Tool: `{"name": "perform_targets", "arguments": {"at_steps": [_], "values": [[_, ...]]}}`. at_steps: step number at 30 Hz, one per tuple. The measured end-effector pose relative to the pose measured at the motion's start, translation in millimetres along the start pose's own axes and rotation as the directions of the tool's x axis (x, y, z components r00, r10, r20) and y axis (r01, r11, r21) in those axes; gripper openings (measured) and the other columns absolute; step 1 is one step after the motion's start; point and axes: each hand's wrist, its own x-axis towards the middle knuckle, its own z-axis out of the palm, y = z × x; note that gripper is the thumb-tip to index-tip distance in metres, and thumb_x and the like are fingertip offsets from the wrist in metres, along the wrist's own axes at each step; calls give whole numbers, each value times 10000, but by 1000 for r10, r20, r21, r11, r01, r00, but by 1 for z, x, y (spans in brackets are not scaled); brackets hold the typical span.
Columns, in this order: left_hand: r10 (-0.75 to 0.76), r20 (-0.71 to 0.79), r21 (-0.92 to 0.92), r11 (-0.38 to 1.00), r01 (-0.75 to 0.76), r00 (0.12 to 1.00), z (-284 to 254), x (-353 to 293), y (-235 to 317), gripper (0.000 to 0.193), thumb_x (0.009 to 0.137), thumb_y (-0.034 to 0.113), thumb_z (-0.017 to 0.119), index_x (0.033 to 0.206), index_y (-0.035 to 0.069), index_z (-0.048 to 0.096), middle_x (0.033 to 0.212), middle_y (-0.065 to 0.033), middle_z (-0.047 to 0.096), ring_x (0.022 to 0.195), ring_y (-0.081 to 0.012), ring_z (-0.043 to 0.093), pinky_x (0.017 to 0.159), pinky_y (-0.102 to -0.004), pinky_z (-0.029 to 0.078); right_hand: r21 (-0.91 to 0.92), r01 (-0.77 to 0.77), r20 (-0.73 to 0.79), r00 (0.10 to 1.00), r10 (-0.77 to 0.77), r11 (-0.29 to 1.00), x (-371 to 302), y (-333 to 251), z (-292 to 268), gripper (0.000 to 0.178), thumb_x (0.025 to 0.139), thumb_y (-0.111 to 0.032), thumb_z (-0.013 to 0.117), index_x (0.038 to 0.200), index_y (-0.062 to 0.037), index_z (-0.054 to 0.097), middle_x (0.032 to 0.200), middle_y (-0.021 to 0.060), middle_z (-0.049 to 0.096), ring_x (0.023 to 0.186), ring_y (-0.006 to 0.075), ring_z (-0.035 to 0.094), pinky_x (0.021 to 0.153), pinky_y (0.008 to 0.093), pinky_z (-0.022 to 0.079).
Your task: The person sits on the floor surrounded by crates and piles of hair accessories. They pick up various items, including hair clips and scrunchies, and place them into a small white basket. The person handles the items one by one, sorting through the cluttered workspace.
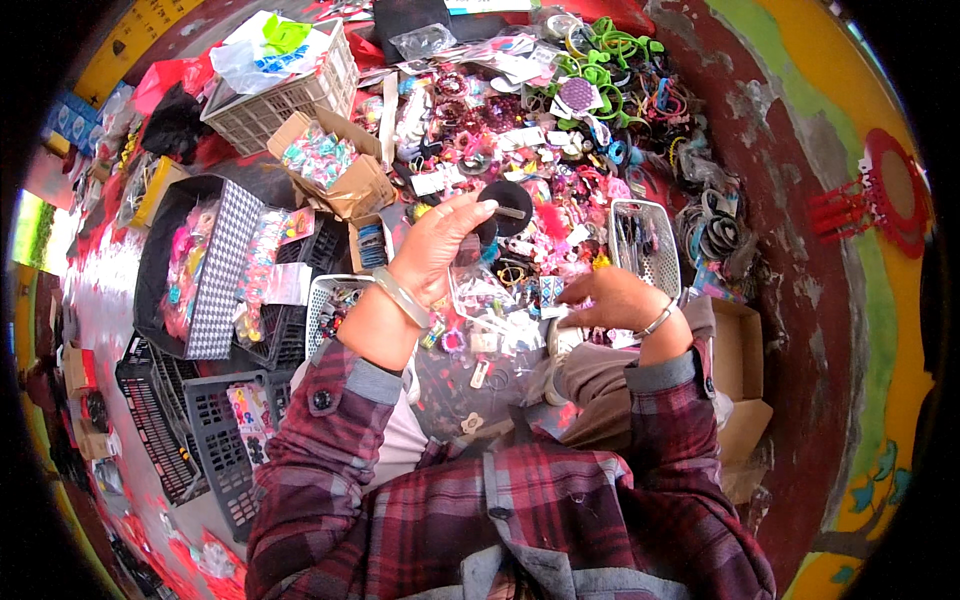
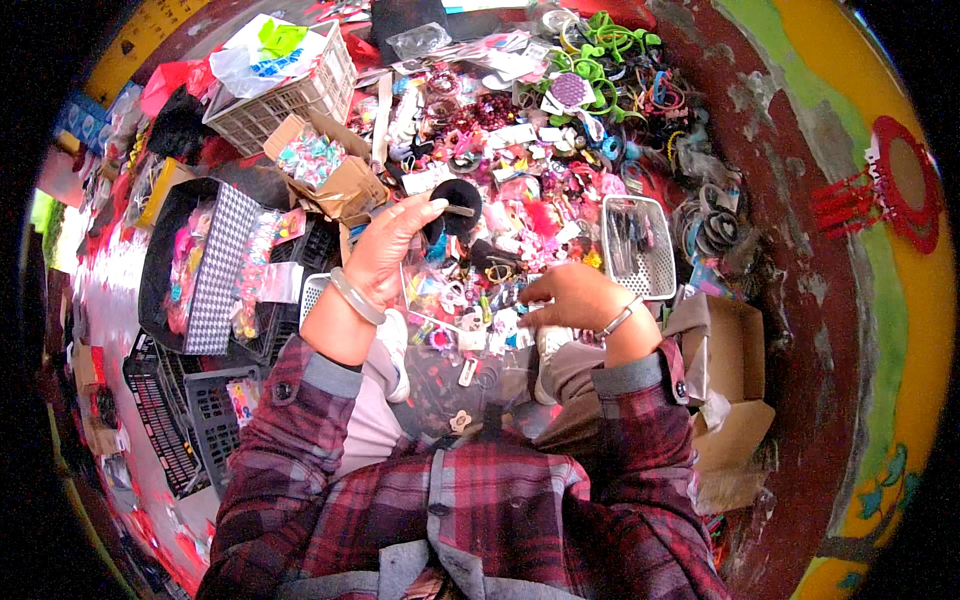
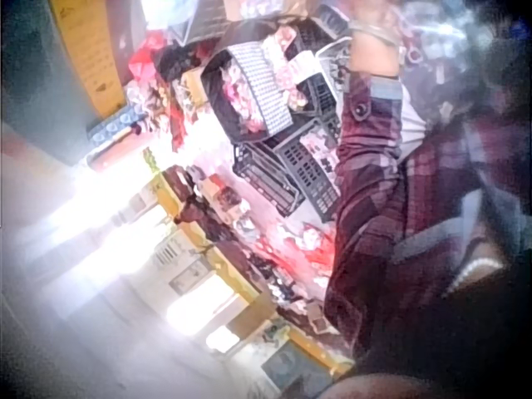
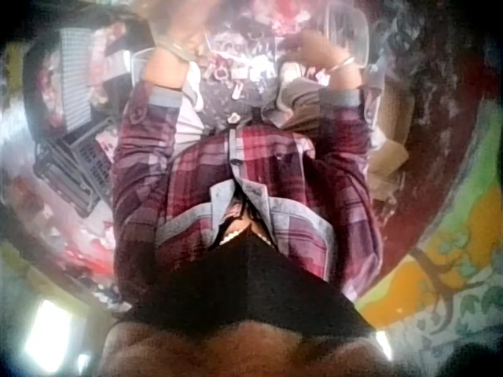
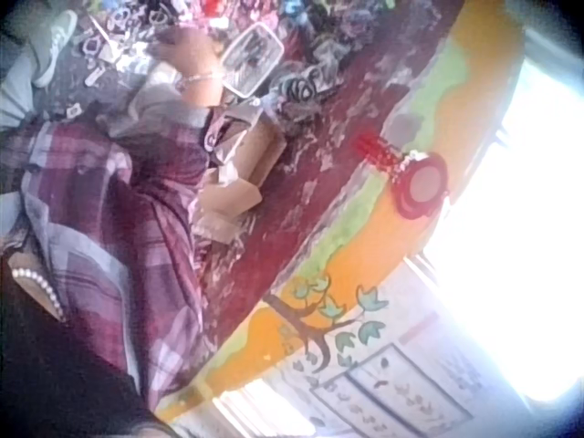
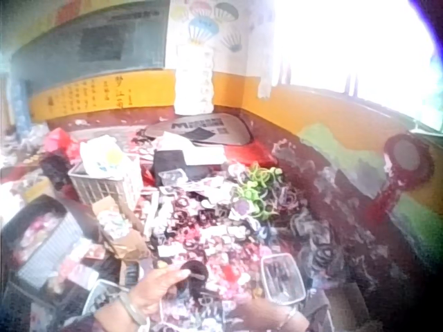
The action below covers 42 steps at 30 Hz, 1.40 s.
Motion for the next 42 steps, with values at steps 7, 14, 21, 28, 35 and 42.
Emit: {"name": "perform_targets", "arguments": {"at_steps": [7, 14, 21, 28, 35, 42], "values": [[-155, 42, -102, 982, 158, 987, 10, 3, -16, 210, 845, 198, 581, 1001, 59, 600, 863, -50, 632, 731, -114, 602, 581, -242, 492, 110, 374, -702, 685, -194, 921, 23, -38, -3, 437, 622, -36, 712, 1040, -102, 601, 1116, 109, 557, 1153, 296, 450, 987, 376, 339], [-342, 262, -257, 877, 407, 902, 22, -2, -12, 296, 898, 294, 487, 1085, 71, 539, 838, -99, 637, 561, -112, 594, 336, -175, 387, 764, 466, -594, 778, 204, 447, 34, -22, 21, 178, 789, -78, 637, 959, -49, 597, 898, 36, 623, 839, 143, 595, 777, 258, 462], [-348, 200, -236, 890, 390, 916, 16, 5, -23, 270, 868, 280, 544, 1020, 58, 557, 833, -103, 627, 522, -121, 563, 300, -174, 327, 857, 504, -372, 750, 547, -107, 43, -6, 22, 133, 839, -202, 572, 919, -97, 558, 786, 12, 602, 676, 127, 584, 601, 262, 486], [-257, 70, -73, 962, 262, 964, 14, 4, -15, 300, 851, 341, 578, 944, 56, 598, 788, -35, 602, 491, -109, 531, 377, -190, 372, 837, 428, -269, 865, 423, -342, 39, 15, 18, 227, 827, -298, 573, 708, -107, 537, 617, 26, 525, 585, 147, 530, 535, 278, 456], [-292, 70, 32, 956, 291, 954, 12, 1, -14, 279, 862, 327, 561, 922, 58, 600, 779, -26, 600, 493, -93, 522, 360, -179, 326, 431, 320, -679, 730, 70, 843, 28, -30, 8, 245, 763, -22, 621, 1002, -75, 619, 711, 5, 538, 568, 115, 507, 522, 228, 413], [-301, 91, -67, 949, 307, 949, 4, 9, -32, 211, 832, 294, 607, 875, 88, 600, 815, -19, 587, 580, -105, 535, 422, -208, 355, -163, 320, -689, 640, -340, 933, 25, -37, 7, 212, 731, -38, 624, 935, -90, 647, 766, 72, 581, 654, 229, 599, 564, 304, 480]]}}
